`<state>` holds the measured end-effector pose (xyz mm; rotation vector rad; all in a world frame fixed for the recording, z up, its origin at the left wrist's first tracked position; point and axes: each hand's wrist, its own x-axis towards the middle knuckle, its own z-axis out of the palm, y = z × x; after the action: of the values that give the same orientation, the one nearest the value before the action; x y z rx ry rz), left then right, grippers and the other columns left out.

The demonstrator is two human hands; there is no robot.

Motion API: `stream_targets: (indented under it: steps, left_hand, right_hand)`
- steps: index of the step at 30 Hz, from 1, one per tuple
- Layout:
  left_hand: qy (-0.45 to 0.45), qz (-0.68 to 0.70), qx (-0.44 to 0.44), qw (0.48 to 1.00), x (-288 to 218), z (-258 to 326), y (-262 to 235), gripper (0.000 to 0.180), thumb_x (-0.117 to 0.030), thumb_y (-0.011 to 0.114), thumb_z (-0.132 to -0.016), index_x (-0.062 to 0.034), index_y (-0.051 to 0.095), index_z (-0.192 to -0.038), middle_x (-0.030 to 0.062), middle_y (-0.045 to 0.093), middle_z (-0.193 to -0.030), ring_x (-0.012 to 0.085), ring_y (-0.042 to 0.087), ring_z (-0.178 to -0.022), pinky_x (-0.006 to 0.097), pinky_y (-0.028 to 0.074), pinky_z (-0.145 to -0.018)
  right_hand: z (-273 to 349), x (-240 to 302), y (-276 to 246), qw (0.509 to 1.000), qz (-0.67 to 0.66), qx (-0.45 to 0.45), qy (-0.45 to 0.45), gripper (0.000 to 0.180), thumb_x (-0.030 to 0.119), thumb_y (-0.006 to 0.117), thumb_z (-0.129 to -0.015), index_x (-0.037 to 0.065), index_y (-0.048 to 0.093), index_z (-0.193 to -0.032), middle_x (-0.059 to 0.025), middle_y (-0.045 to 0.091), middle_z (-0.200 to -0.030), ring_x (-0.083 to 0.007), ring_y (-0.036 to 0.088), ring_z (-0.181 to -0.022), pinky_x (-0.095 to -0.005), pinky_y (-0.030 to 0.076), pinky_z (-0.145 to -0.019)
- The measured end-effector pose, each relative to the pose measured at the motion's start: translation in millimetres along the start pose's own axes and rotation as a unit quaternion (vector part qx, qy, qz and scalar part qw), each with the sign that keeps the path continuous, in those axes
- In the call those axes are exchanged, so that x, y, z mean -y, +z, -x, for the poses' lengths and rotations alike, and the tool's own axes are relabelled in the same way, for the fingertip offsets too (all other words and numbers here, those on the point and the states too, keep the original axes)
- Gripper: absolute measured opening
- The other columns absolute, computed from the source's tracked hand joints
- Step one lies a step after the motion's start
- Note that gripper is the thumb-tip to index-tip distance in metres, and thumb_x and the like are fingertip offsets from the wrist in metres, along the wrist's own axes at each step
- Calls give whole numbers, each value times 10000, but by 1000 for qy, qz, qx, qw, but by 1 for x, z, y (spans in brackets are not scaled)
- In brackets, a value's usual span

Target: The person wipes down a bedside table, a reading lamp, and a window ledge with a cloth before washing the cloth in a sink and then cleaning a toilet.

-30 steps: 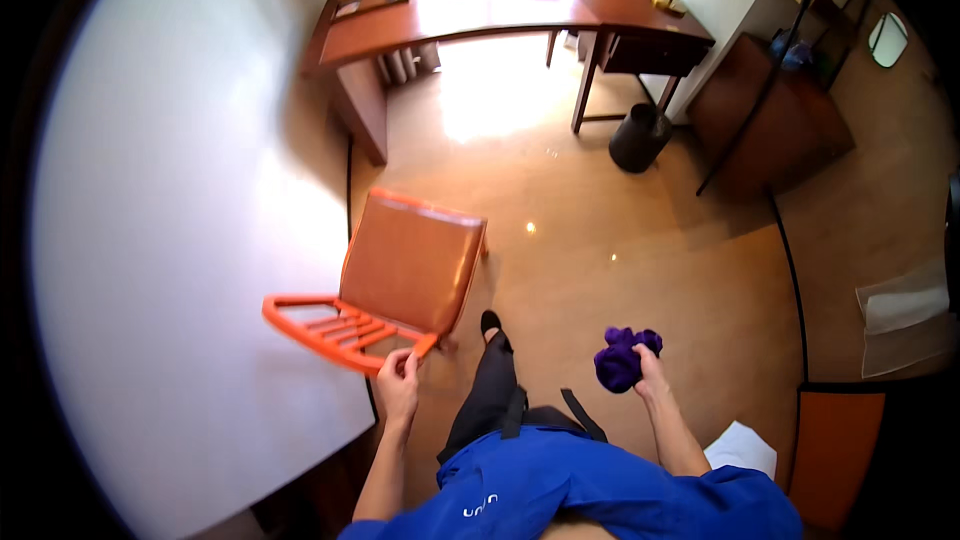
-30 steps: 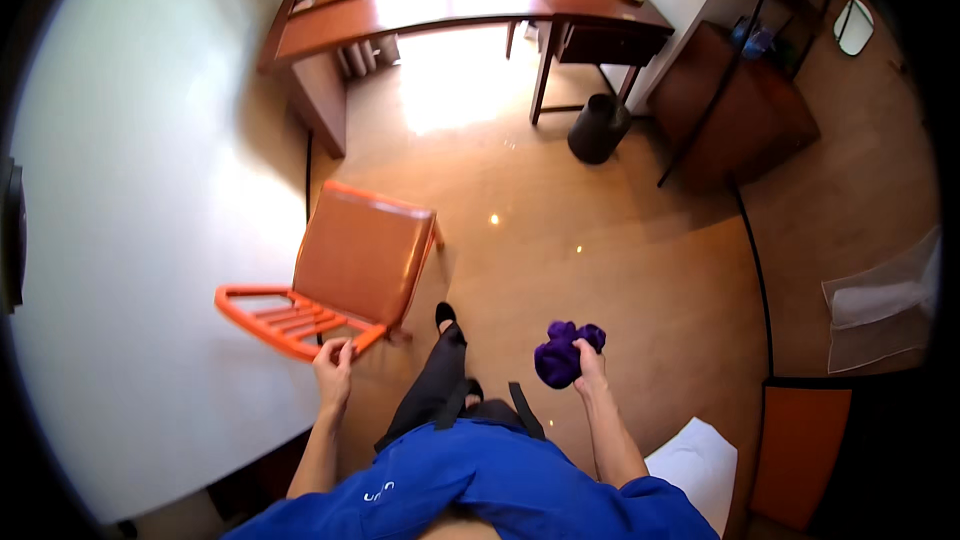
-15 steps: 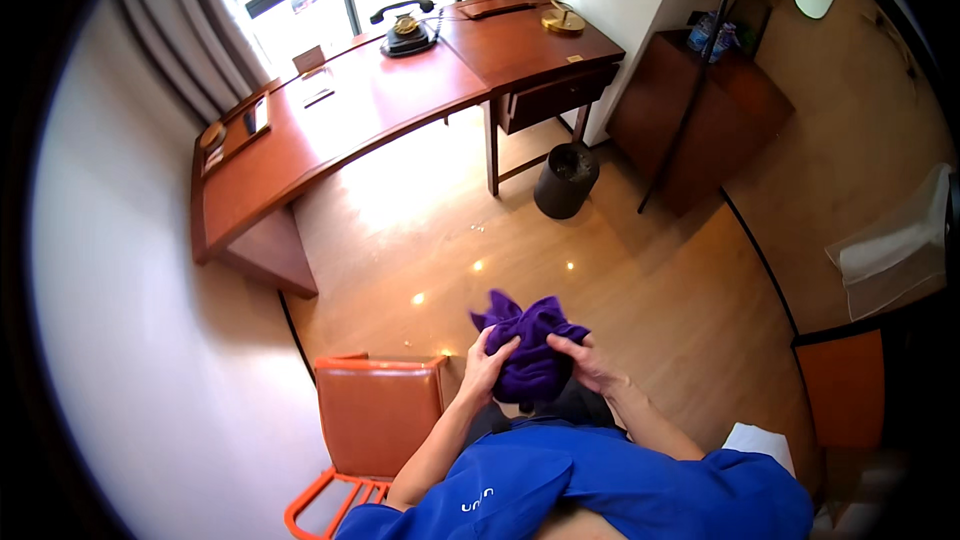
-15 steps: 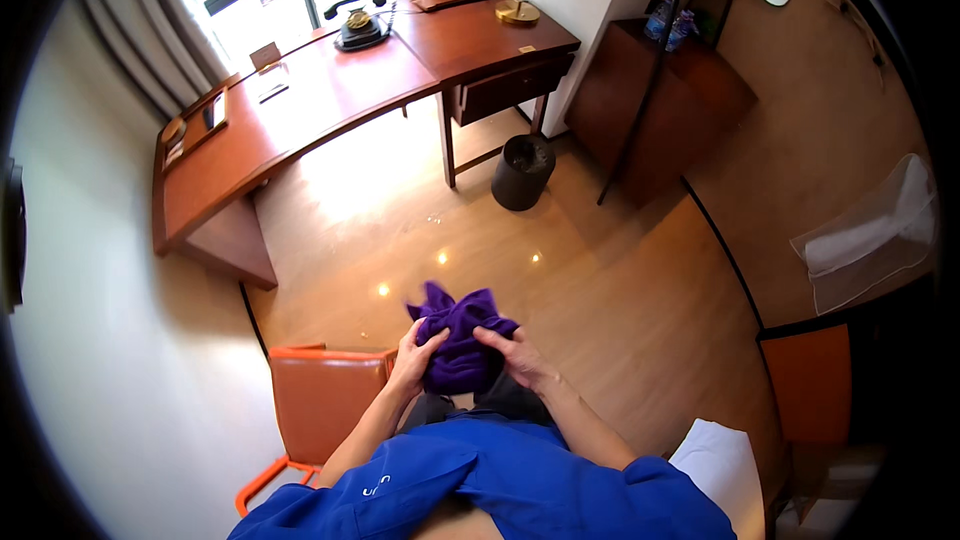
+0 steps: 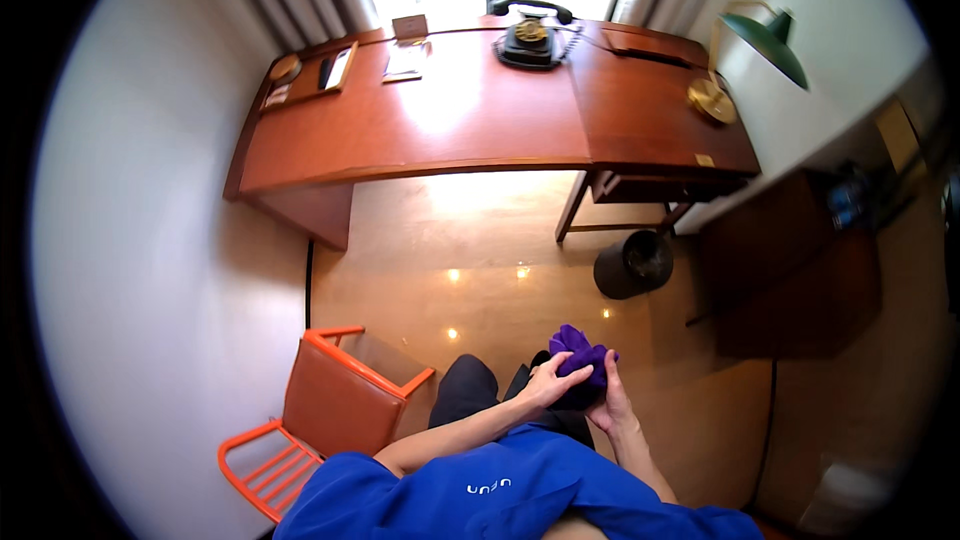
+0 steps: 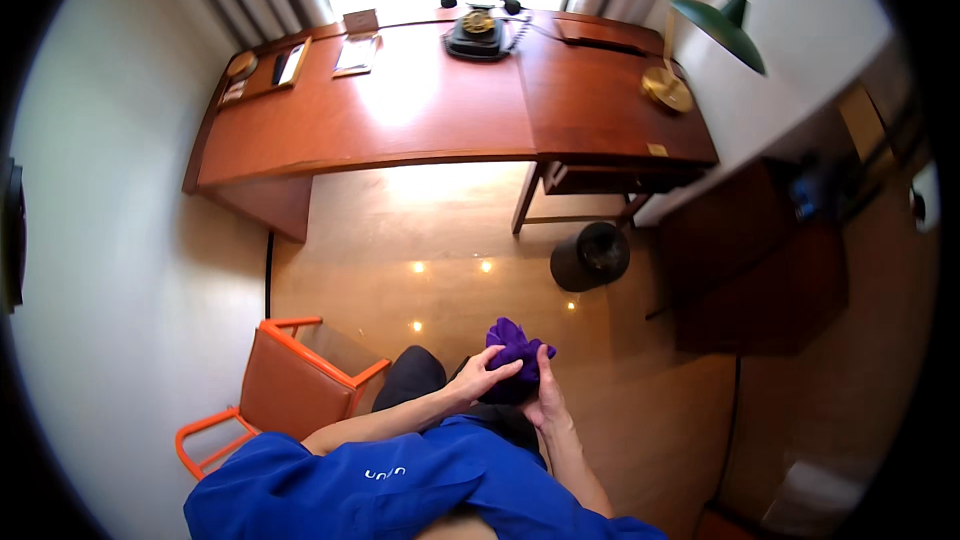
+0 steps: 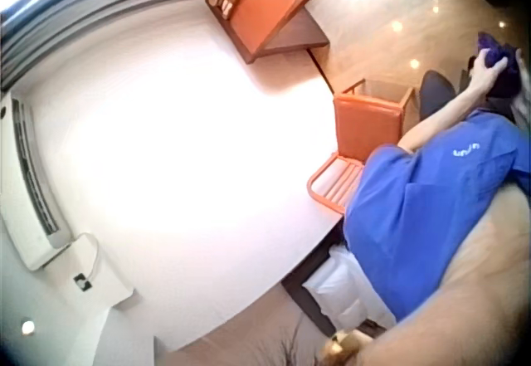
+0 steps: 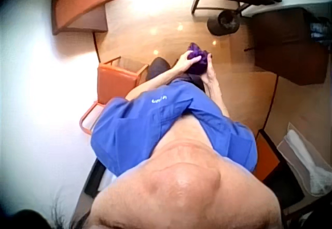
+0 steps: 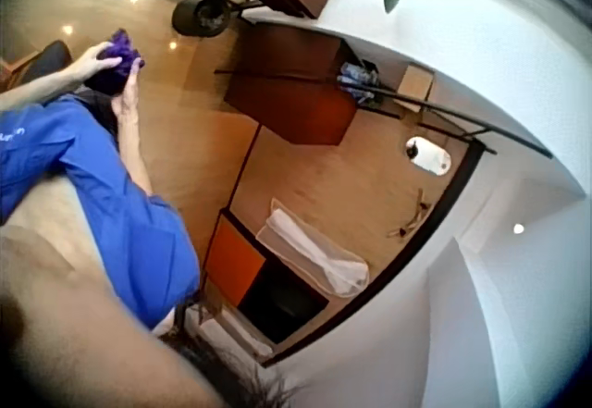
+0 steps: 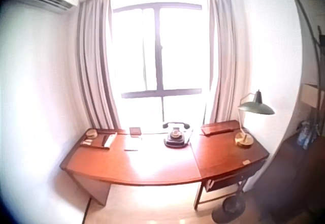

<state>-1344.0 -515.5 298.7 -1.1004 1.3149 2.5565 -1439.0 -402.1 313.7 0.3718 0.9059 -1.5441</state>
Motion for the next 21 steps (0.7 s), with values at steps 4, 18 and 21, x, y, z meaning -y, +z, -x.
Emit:
stream_targets:
  steps: [4,18,21]
  left_hand:
    - [-54,67,57,995,-52,-16,-39,572,-411,623,-871,-70,494,-1312,26,604,-1104,99,541,-948,209,418,-764]
    - [-74,-263,-743,611,166,29,-395,510,-261,704,-774,-33,506,-1185,176,502,-1188,372,461,-1092,453,393,-908]
    - [-200,-288,-751,560,241,25,-432,849,-396,716,-749,-71,289,-1407,279,284,-1400,442,282,-1291,539,283,-1016]
  right_hand:
    - [-76,36,-4,994,47,-23,93,328,342,538,-892,72,603,-1065,-66,649,-1016,-198,627,-937,-357,517,-852]
    - [-476,-15,69,842,508,-51,175,200,137,562,-827,14,595,-983,-70,635,-868,-191,629,-794,-324,533,-762]
    - [-588,-59,83,793,589,-15,155,313,120,610,-784,7,561,-1071,-88,629,-932,-196,625,-827,-321,534,-761]
